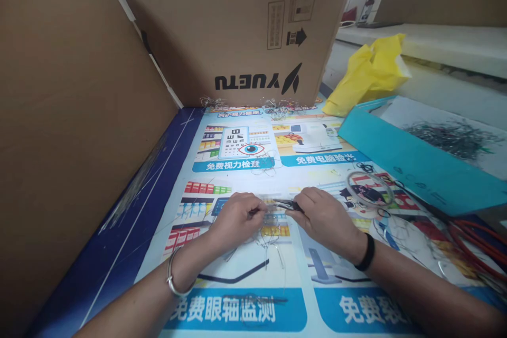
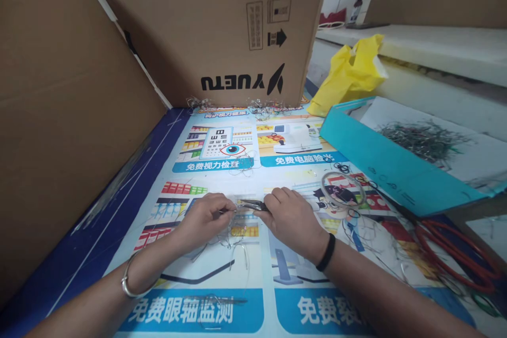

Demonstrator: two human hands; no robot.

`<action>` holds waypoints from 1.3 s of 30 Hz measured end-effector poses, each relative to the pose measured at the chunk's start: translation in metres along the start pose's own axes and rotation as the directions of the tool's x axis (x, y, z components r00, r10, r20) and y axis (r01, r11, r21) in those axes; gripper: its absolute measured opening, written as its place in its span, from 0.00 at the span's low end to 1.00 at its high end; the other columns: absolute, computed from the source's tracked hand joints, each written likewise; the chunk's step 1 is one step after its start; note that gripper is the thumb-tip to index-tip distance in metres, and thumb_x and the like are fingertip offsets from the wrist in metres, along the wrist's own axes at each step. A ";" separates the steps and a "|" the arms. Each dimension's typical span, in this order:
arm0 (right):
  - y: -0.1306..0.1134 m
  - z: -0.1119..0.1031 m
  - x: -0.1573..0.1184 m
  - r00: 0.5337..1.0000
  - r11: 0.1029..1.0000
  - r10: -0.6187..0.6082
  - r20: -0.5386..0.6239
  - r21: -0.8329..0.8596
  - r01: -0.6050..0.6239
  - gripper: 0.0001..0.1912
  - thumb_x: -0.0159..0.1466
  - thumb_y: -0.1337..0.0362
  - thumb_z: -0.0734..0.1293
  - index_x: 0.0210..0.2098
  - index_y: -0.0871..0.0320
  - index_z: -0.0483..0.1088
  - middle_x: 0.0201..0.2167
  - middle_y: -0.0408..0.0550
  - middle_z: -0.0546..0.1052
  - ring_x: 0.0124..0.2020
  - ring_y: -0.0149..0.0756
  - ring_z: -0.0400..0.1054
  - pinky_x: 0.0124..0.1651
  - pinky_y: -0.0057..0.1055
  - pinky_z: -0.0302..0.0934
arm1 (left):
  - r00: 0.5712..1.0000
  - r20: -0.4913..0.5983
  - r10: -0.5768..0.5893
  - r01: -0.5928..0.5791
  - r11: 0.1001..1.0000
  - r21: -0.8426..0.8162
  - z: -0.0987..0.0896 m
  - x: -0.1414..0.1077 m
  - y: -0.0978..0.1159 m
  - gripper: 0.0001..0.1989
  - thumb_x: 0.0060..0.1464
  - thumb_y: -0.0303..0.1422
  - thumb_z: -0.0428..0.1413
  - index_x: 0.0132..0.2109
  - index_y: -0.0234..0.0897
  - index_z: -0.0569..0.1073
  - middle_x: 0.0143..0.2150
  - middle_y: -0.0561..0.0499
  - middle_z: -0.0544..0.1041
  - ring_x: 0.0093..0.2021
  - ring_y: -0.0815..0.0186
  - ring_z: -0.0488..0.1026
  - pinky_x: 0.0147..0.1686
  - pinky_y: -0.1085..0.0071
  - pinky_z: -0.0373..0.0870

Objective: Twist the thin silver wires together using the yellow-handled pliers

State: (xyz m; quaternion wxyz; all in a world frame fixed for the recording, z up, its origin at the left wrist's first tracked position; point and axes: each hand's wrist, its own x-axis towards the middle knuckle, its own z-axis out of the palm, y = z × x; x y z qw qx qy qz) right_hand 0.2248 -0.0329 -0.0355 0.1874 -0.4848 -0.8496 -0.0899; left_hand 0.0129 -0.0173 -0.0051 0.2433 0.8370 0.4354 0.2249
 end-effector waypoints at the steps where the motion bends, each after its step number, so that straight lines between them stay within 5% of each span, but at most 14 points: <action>1: 0.000 0.000 0.000 1.000 1.000 0.006 0.002 0.004 -0.006 0.17 0.64 0.54 0.57 0.28 0.60 0.65 0.27 0.48 0.68 0.31 0.35 0.60 0.34 0.30 0.50 | 1.000 0.002 -0.004 0.004 1.000 -0.001 0.000 0.000 0.000 0.08 0.48 0.22 0.51 0.29 0.36 0.73 0.28 0.53 0.77 0.32 0.67 0.71 0.35 0.72 0.63; 14: -0.001 -0.006 -0.006 0.994 0.990 0.000 -0.112 0.140 0.016 0.17 0.65 0.55 0.56 0.27 0.59 0.64 0.26 0.49 0.68 0.31 0.36 0.60 0.34 0.32 0.52 | 0.999 0.011 -0.038 0.039 0.994 -0.102 0.000 0.000 -0.006 0.09 0.48 0.22 0.50 0.27 0.36 0.72 0.25 0.54 0.74 0.29 0.69 0.69 0.31 0.74 0.63; 18: -0.002 -0.007 -0.007 0.991 0.992 -0.117 -0.070 0.036 0.119 0.15 0.63 0.55 0.58 0.27 0.59 0.66 0.26 0.48 0.67 0.31 0.36 0.59 0.35 0.32 0.50 | 0.999 -0.016 -0.044 0.043 0.997 -0.065 0.000 -0.001 -0.005 0.08 0.47 0.22 0.51 0.27 0.36 0.72 0.26 0.54 0.74 0.29 0.69 0.69 0.32 0.73 0.63; 25: -0.012 -0.011 -0.003 0.996 0.981 -0.087 0.015 -0.175 0.088 0.13 0.61 0.56 0.62 0.26 0.58 0.65 0.25 0.49 0.66 0.30 0.39 0.57 0.34 0.34 0.46 | 0.998 -0.042 0.040 -0.036 0.995 0.096 0.004 -0.002 -0.003 0.07 0.49 0.23 0.51 0.30 0.37 0.73 0.29 0.52 0.76 0.33 0.65 0.70 0.37 0.68 0.63; 39: -0.018 -0.024 -0.002 0.990 0.937 -0.139 0.036 -0.319 0.143 0.08 0.63 0.61 0.60 0.31 0.58 0.66 0.25 0.48 0.65 0.29 0.38 0.55 0.31 0.36 0.43 | 0.998 -0.067 0.010 -0.008 0.999 0.042 0.005 -0.002 -0.002 0.08 0.47 0.22 0.51 0.29 0.36 0.73 0.28 0.51 0.76 0.32 0.65 0.70 0.35 0.69 0.65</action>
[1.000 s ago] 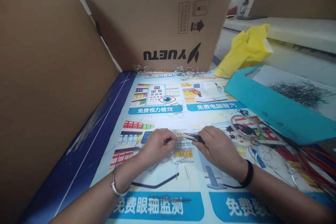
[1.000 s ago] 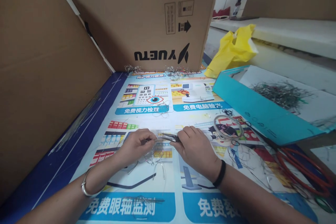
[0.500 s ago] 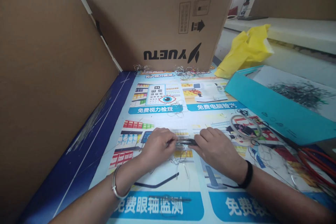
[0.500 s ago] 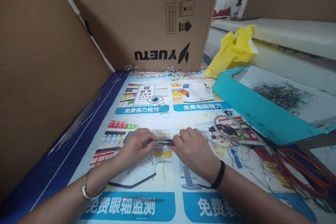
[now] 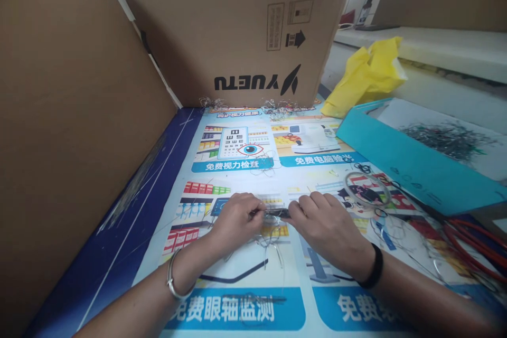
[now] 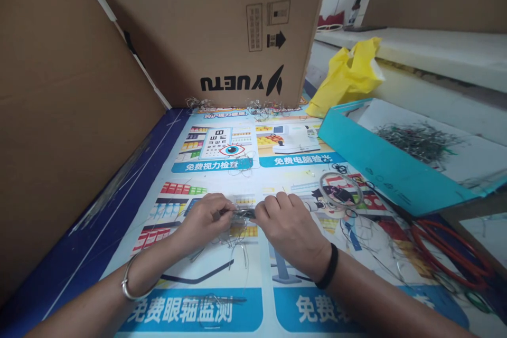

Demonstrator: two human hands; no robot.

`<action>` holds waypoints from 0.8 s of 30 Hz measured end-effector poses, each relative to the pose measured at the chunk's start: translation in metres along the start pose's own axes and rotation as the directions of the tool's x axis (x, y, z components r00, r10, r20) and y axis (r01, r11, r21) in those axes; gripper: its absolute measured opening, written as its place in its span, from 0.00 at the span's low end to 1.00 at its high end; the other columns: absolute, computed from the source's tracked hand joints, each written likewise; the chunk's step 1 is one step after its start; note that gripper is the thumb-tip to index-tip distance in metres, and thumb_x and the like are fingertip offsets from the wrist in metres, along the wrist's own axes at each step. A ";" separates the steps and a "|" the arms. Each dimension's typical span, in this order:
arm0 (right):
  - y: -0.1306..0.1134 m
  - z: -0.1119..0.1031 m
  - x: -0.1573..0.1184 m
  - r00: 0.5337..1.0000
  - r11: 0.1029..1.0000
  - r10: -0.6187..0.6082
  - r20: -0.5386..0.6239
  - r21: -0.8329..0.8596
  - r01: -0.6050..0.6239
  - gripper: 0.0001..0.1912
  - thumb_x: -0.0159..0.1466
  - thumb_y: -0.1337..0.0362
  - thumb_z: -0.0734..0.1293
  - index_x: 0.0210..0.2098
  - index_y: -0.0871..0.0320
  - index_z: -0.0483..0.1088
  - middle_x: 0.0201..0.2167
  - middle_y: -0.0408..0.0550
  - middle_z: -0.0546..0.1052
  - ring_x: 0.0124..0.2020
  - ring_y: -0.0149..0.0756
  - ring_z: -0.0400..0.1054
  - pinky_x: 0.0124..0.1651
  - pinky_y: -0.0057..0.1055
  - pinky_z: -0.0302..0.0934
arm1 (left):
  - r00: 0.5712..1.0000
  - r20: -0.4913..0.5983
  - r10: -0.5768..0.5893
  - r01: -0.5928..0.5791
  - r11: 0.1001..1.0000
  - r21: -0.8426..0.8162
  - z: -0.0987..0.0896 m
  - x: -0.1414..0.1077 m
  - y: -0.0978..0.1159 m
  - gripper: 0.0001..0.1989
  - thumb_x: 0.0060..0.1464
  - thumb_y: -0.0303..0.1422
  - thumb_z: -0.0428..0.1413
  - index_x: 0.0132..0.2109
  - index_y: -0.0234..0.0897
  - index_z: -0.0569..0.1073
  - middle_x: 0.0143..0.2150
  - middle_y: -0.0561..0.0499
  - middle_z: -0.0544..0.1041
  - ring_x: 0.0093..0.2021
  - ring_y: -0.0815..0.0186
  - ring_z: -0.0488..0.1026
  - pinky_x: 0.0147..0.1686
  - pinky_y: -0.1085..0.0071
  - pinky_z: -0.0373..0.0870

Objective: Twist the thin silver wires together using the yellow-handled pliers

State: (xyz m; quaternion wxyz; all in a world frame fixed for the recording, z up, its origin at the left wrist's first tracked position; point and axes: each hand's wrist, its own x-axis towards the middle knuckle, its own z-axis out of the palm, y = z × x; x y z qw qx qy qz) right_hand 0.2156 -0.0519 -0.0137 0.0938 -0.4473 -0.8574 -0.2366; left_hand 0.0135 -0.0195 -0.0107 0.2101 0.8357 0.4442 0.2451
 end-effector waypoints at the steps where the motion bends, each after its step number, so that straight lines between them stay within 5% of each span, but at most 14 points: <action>1: 0.000 0.000 0.000 1.000 1.000 -0.001 0.005 -0.009 0.001 0.07 0.62 0.62 0.60 0.31 0.58 0.66 0.25 0.48 0.65 0.29 0.38 0.55 0.31 0.36 0.43 | 1.000 0.002 0.001 -0.001 1.000 -0.004 0.000 0.000 0.000 0.08 0.47 0.22 0.51 0.29 0.36 0.73 0.28 0.51 0.76 0.32 0.66 0.70 0.35 0.70 0.65; 24: -0.004 0.012 -0.004 0.992 0.957 0.121 0.032 0.261 -0.126 0.13 0.62 0.57 0.62 0.25 0.58 0.66 0.23 0.46 0.69 0.27 0.35 0.60 0.30 0.30 0.45 | 0.993 0.102 -0.062 0.075 0.989 -0.130 -0.004 0.002 0.003 0.07 0.46 0.22 0.49 0.25 0.35 0.68 0.26 0.53 0.71 0.30 0.68 0.66 0.30 0.74 0.61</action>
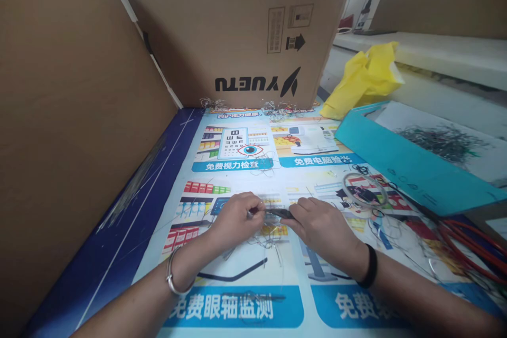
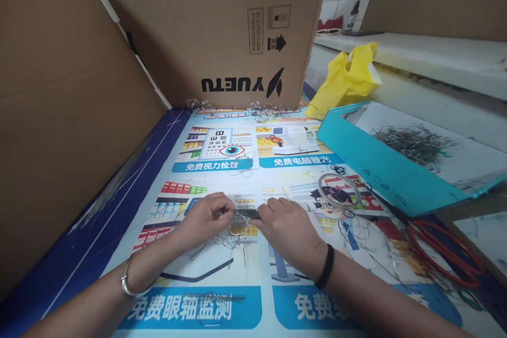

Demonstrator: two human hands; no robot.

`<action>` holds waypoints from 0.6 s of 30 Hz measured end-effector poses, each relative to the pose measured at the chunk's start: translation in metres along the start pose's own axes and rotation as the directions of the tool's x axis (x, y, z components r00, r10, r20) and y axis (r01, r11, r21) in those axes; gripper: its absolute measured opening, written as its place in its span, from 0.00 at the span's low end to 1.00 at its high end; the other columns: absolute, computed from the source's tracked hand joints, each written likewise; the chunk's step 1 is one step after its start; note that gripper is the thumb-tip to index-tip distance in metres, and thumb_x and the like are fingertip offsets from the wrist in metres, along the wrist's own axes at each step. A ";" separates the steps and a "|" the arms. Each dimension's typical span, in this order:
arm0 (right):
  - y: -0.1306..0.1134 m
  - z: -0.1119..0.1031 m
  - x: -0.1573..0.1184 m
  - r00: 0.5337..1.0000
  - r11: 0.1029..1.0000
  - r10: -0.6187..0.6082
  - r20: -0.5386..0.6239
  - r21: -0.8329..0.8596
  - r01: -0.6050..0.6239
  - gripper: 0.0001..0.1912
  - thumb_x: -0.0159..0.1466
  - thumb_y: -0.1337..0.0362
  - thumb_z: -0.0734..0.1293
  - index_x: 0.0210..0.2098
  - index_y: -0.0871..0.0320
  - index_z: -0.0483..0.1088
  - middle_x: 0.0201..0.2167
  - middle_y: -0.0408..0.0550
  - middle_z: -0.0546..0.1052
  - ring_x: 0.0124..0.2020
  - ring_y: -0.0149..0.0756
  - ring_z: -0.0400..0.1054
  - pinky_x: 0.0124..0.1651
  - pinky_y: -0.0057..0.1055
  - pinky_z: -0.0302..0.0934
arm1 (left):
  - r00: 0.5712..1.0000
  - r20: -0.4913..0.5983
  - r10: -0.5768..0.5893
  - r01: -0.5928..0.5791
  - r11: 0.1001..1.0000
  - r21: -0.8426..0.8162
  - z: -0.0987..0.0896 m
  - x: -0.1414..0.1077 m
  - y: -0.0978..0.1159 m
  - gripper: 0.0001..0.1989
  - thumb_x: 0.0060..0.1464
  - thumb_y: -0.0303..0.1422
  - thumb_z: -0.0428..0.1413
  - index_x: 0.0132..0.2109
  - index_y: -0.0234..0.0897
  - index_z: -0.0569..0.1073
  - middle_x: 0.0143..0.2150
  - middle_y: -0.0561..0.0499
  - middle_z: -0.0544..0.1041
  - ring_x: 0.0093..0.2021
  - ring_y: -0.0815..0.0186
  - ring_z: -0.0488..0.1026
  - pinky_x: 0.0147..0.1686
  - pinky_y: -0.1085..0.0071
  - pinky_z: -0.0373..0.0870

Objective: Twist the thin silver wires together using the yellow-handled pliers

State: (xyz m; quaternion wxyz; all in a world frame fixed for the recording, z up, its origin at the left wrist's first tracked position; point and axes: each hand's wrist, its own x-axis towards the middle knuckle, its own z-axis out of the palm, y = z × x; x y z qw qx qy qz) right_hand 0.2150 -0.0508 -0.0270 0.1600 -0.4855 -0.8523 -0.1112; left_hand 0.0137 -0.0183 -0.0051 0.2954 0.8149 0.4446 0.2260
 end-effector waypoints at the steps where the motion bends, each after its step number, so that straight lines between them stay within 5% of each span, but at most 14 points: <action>1: 0.000 0.000 0.000 1.000 1.000 0.000 0.001 0.007 0.000 0.13 0.62 0.57 0.62 0.25 0.58 0.66 0.23 0.46 0.69 0.27 0.34 0.61 0.30 0.30 0.45 | 1.000 -0.002 -0.009 0.009 1.000 -0.009 0.000 0.000 0.000 0.07 0.46 0.22 0.48 0.25 0.35 0.68 0.25 0.53 0.71 0.29 0.68 0.66 0.30 0.74 0.61; 11: 0.000 0.000 0.001 0.998 0.999 -0.004 0.068 0.041 0.001 0.12 0.62 0.57 0.62 0.27 0.58 0.66 0.25 0.46 0.69 0.29 0.35 0.62 0.32 0.30 0.49 | 1.000 0.010 -0.011 0.011 1.000 -0.007 0.000 -0.001 0.001 0.08 0.46 0.22 0.49 0.24 0.35 0.68 0.25 0.54 0.70 0.30 0.69 0.66 0.30 0.74 0.60; 18: 0.002 -0.008 0.003 0.995 0.983 -0.084 0.055 -0.160 0.091 0.11 0.60 0.56 0.63 0.28 0.57 0.65 0.26 0.47 0.67 0.30 0.39 0.58 0.33 0.33 0.46 | 1.000 0.028 0.008 -0.008 1.000 -0.014 -0.001 0.000 0.002 0.08 0.47 0.22 0.49 0.24 0.35 0.68 0.25 0.54 0.70 0.30 0.68 0.66 0.31 0.74 0.61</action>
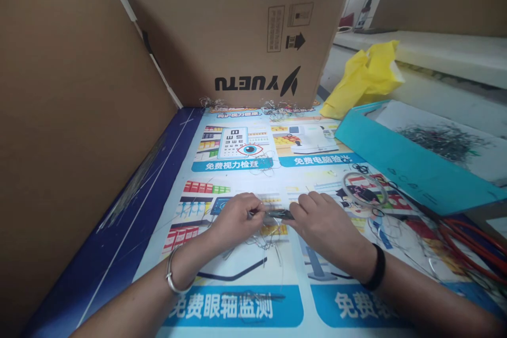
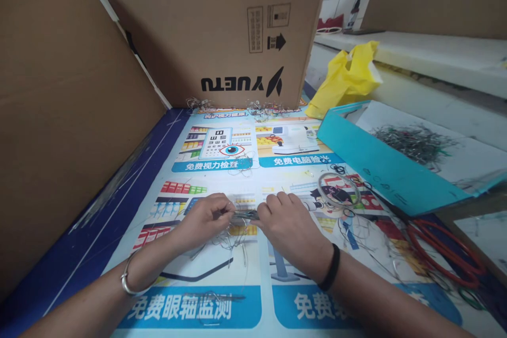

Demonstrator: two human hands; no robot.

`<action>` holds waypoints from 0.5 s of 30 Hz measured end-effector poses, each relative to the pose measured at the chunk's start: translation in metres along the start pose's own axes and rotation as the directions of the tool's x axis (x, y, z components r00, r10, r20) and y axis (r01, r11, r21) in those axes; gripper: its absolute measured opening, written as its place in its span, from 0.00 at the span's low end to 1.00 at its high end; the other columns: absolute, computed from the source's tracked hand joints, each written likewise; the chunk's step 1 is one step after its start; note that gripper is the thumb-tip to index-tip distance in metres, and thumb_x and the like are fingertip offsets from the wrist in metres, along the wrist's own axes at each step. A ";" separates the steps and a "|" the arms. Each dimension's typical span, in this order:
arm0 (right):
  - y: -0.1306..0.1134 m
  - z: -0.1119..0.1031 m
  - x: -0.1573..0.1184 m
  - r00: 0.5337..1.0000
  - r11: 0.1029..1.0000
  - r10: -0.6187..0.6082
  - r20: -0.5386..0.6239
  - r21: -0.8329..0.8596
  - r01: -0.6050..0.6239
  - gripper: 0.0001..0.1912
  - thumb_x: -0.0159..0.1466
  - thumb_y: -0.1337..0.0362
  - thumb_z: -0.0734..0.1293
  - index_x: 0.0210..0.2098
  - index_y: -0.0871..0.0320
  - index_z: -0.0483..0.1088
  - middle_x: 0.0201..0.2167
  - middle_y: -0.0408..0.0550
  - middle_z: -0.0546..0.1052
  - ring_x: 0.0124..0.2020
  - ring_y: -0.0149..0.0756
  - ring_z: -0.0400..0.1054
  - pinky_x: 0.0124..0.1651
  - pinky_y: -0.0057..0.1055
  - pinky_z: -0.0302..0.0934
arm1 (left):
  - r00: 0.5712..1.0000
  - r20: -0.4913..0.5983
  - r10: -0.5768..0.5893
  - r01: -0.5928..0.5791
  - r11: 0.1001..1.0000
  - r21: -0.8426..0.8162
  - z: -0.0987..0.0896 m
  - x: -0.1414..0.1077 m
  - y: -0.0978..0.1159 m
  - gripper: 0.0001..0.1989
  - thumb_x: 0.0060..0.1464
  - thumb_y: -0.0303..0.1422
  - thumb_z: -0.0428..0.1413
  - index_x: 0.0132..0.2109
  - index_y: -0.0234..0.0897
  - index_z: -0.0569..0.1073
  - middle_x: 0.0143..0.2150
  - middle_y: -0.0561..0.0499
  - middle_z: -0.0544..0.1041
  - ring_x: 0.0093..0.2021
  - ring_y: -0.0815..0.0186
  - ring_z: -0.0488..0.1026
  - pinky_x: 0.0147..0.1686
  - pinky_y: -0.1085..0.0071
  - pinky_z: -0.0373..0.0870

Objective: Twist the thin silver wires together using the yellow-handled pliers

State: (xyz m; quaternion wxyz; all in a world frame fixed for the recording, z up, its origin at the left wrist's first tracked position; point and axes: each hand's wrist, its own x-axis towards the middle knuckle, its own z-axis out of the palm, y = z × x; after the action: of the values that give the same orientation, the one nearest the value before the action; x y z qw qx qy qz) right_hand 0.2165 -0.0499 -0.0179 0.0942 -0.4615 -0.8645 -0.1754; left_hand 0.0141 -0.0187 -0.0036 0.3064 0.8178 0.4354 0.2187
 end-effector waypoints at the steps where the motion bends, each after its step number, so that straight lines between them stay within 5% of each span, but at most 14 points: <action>1: 0.000 -0.001 0.000 1.000 1.000 -0.013 -0.009 -0.026 0.013 0.11 0.61 0.56 0.63 0.29 0.57 0.65 0.26 0.47 0.67 0.30 0.39 0.57 0.33 0.33 0.45 | 1.000 0.002 -0.004 0.004 1.000 -0.001 0.000 0.000 0.000 0.08 0.47 0.22 0.49 0.24 0.35 0.68 0.24 0.54 0.70 0.30 0.68 0.66 0.30 0.74 0.61; 15: 0.000 -0.003 -0.003 0.999 0.990 -0.048 -0.018 -0.131 0.045 0.06 0.61 0.62 0.62 0.31 0.57 0.64 0.26 0.46 0.65 0.29 0.38 0.55 0.32 0.35 0.43 | 0.998 0.013 -0.069 0.070 0.995 -0.069 0.000 -0.002 0.001 0.08 0.47 0.23 0.48 0.25 0.35 0.69 0.26 0.53 0.71 0.29 0.69 0.66 0.29 0.74 0.61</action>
State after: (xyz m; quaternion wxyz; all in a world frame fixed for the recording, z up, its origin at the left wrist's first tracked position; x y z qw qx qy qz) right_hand 0.2188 -0.0534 -0.0166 0.0690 -0.4446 -0.8606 -0.2387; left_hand 0.0139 -0.0206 -0.0029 0.3446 0.7922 0.4539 0.2185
